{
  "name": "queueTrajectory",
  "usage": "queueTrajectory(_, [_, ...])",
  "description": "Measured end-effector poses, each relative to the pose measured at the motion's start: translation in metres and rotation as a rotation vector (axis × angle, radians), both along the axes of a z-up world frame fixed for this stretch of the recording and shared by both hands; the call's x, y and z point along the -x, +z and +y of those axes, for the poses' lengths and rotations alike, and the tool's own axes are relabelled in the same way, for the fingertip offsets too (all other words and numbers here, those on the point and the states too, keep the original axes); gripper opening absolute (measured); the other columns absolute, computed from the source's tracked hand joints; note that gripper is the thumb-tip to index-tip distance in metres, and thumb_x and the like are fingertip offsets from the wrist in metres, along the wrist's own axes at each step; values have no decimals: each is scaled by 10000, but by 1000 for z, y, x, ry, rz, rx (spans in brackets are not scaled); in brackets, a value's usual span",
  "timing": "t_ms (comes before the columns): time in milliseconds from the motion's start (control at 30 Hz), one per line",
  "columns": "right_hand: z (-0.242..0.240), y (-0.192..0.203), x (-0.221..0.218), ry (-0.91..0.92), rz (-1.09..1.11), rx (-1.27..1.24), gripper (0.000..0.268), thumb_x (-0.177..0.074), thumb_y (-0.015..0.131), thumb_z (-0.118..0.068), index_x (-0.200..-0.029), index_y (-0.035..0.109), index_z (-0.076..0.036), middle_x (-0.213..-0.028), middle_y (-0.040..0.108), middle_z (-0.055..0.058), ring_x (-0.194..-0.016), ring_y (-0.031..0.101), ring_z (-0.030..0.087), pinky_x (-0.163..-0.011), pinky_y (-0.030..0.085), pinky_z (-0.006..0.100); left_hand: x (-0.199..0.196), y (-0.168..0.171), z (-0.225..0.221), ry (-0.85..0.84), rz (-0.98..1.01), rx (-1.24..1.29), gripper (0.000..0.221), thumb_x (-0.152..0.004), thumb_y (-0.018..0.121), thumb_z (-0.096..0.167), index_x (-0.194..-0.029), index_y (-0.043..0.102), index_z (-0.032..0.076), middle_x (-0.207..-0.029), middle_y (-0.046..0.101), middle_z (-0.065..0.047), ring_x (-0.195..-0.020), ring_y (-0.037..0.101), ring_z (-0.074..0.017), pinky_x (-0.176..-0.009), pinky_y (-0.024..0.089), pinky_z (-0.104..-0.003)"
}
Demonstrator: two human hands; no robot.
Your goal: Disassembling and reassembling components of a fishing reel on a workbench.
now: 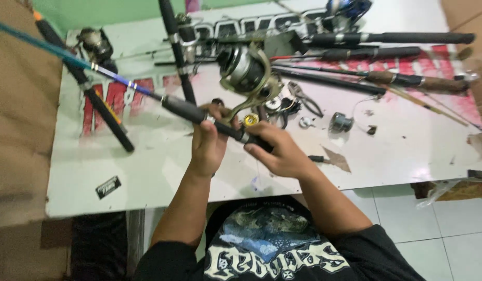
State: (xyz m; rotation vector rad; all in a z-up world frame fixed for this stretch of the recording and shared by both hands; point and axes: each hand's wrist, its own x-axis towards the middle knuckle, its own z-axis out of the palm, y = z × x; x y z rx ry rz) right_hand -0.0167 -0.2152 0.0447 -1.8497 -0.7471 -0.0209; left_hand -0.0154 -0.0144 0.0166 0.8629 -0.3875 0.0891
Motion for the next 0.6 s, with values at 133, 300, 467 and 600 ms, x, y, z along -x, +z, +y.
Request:
queueTrajectory(133, [-5, -5, -4, 92, -96, -12, 284, -984, 704, -140, -1203, 650, 33, -1135, 681, 170, -1041, 686, 311, -901, 541, 385, 1, -3, 3, -50, -56, -7, 390, -1095, 565, 448, -1243, 455, 104, -1204, 538, -82, -1083, 568, -215, -1013, 474, -396])
queueTrajectory(300, [1, -8, 1, -4, -104, 25, 313, -937, 726, -155, -1191, 658, 14, -1087, 686, 169, -992, 691, 336, -860, 551, 383, 3, -8, -3, 17, 21, -32, 289, -1111, 562, 359, -1212, 449, 113, -1179, 525, -77, -1049, 538, -207, -1006, 467, -392])
queueTrajectory(467, [5, -16, 2, -17, -153, -16, 313, -935, 738, -172, -1178, 651, 5, -1071, 683, 165, -954, 691, 330, -822, 551, 370, 0, -22, -5, 70, 38, 21, 274, -1109, 560, 341, -1209, 457, 108, -1162, 529, -79, -1029, 532, -200, -969, 461, -376])
queueTrajectory(600, [1, -13, -5, 130, 175, 36, 303, -975, 695, -193, -1192, 656, 15, -961, 676, 111, -852, 655, 220, -760, 527, 332, 0, -20, -4, 55, 47, 40, 250, -1106, 559, 323, -1195, 454, 114, -1156, 534, -75, -1014, 531, -197, -946, 450, -370])
